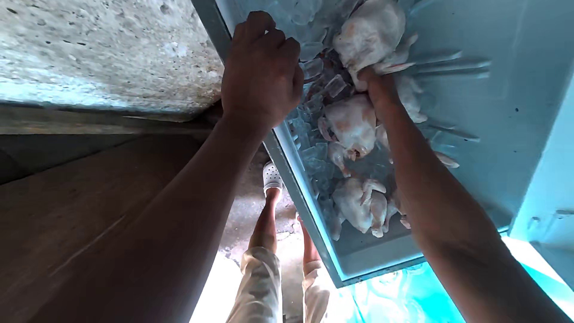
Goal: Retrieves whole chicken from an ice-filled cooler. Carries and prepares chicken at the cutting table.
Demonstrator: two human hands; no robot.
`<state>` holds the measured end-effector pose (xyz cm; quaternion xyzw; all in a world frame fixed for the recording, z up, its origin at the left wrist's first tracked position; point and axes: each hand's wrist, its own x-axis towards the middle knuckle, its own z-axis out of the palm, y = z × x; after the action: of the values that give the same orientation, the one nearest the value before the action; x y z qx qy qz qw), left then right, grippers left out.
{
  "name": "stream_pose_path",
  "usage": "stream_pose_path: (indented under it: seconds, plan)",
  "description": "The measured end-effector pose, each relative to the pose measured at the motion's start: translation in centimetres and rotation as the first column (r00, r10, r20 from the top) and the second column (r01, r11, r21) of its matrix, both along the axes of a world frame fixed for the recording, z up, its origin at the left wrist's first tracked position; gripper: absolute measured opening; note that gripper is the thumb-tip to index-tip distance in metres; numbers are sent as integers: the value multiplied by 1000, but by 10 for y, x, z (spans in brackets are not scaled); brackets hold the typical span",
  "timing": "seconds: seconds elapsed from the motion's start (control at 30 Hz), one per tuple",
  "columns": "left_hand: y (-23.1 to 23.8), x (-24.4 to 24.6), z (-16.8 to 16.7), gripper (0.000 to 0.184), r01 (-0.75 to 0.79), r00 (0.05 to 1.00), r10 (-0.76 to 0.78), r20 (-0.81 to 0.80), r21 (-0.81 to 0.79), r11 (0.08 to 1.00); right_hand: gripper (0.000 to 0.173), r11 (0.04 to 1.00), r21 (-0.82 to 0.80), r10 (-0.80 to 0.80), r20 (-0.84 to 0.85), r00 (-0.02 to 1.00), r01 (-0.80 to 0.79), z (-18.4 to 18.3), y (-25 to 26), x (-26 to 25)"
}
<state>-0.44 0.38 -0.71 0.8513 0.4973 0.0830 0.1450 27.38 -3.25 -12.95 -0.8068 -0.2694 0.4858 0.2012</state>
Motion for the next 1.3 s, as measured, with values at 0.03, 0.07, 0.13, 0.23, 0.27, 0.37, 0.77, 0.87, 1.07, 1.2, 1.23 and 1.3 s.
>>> stream_pose_path:
  seconds: [0.03,0.07,0.13,0.23,0.27,0.37,0.77,0.87,1.07,1.2,1.23,1.3]
  plan:
    - [0,0,0,27,0,1000,0,13,10,1000,52,998,-33,-51,-30,998,50,8,1,4]
    - [0,0,-1,27,1,1000,-2,23,16,1000,54,993,-96,-79,-57,995,74,18,1,9]
    - [0,-1,0,28,7,1000,-7,16,12,1000,48,969,-248,-50,-123,991,18,32,-1,20]
    - [0,0,1,27,20,1000,-20,6,2,1000,41,905,-382,80,-279,957,-187,25,-10,42]
    - [-1,-1,1,26,21,1000,-21,8,5,1000,43,896,-390,86,-319,944,-213,20,-13,46]
    - [-1,1,0,25,7,1000,-7,14,18,1000,44,930,-312,78,-345,935,-193,9,-20,51]
    - [2,0,8,24,12,1000,-12,0,-53,999,15,991,-39,-137,-284,949,131,113,-64,-28]
    - [-3,4,5,23,19,1000,-19,15,-15,1000,22,982,21,-175,-280,944,188,142,-98,-57]
    - [-145,63,50,34,-133,707,638,304,-830,542,21,917,88,-324,-405,855,390,157,-159,-104]
    - [-195,85,58,43,-80,483,874,56,-991,108,13,975,88,-169,-302,938,204,181,-199,-111]
    - [-199,86,60,45,-121,572,819,40,-984,133,17,985,88,-117,-274,955,146,185,-207,-108]
    - [-207,89,65,45,-196,734,677,54,-938,287,22,993,109,-18,-217,976,42,183,-220,-101]
